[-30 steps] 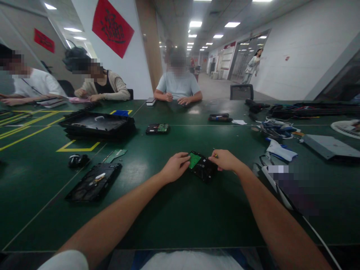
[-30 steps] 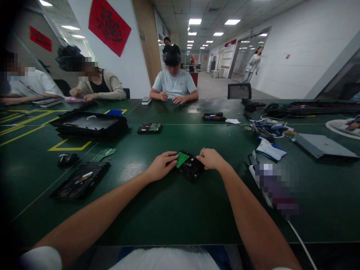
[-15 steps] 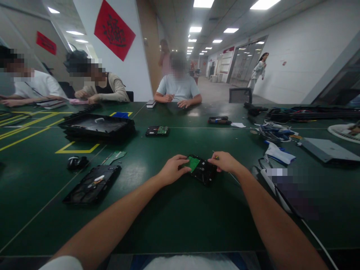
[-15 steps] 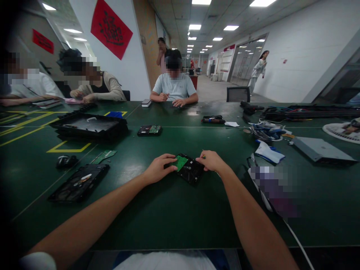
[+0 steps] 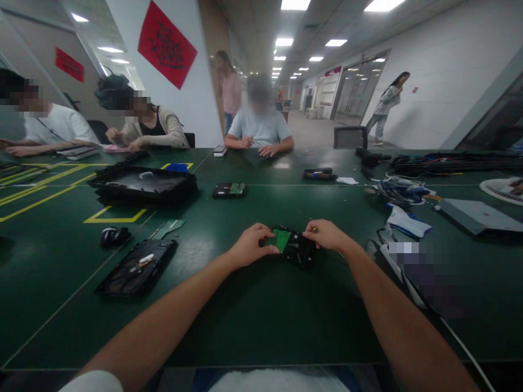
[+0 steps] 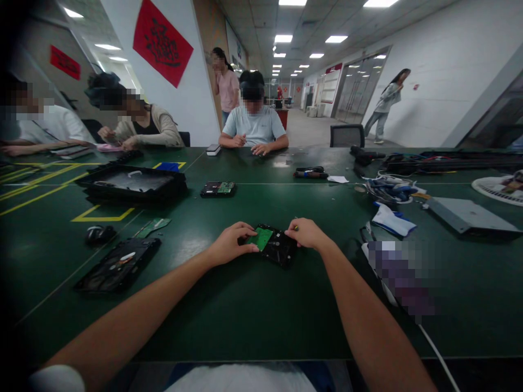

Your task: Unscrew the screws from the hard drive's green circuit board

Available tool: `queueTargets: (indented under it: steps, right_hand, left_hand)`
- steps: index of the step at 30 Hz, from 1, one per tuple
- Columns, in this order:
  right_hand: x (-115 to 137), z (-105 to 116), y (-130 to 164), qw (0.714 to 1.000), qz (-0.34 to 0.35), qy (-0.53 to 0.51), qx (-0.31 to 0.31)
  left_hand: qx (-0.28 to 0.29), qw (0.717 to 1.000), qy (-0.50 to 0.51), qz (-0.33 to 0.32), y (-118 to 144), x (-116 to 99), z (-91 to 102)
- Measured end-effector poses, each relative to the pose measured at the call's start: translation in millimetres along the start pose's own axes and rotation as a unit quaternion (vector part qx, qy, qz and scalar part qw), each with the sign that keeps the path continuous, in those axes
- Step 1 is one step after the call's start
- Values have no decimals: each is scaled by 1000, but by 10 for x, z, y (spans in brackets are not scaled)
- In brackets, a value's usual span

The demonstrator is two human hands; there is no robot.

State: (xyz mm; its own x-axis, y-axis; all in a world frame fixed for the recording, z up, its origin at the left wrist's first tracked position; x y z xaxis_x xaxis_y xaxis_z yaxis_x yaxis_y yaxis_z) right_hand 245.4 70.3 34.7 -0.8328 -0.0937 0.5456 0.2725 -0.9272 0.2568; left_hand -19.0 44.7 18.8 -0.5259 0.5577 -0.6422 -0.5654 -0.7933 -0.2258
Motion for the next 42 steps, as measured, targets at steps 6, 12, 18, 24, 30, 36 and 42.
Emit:
queueTargets:
  steps: [6, 12, 18, 24, 30, 36, 42]
  right_hand:
    - [-6, 5, -60, 997, 21, 33, -68]
    - [27, 50, -175, 983, 66, 115, -127]
    - [-22, 71, -222, 983, 67, 104, -138]
    - [-87, 155, -127, 982, 49, 65, -170]
    - [-133, 329, -56, 975, 50, -95, -192]
    - [69, 516, 166, 887, 175, -162, -395]
    - [344, 346, 242, 863, 236, -184, -407]
  left_hand:
    - [1, 999, 26, 24, 21, 2, -20]
    - [3, 999, 29, 32, 25, 27, -31]
    - [-15, 999, 22, 19, 0, 71, -26]
    - [-16, 1000, 22, 11, -2, 87, -12]
    - [-11, 1000, 21, 3, 11, 88, 5]
    - [-2, 997, -41, -65, 5, 51, 54]
    - [46, 992, -42, -107, -26, 50, 74]
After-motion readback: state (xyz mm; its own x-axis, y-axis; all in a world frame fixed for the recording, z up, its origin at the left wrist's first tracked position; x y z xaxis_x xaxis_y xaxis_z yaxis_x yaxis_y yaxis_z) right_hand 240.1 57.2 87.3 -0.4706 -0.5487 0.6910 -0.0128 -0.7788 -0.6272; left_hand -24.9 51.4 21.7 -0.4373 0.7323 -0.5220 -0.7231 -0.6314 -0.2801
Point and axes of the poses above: each hand's wrist, its own y-axis away from the middle knuckle, its own z-axis out of the back of the hand, x = y × z, the point moved 4 cm from there along -y, towards the middle knuckle, and after that the axes turned 5 degrees about x, right-handed, at the moved point
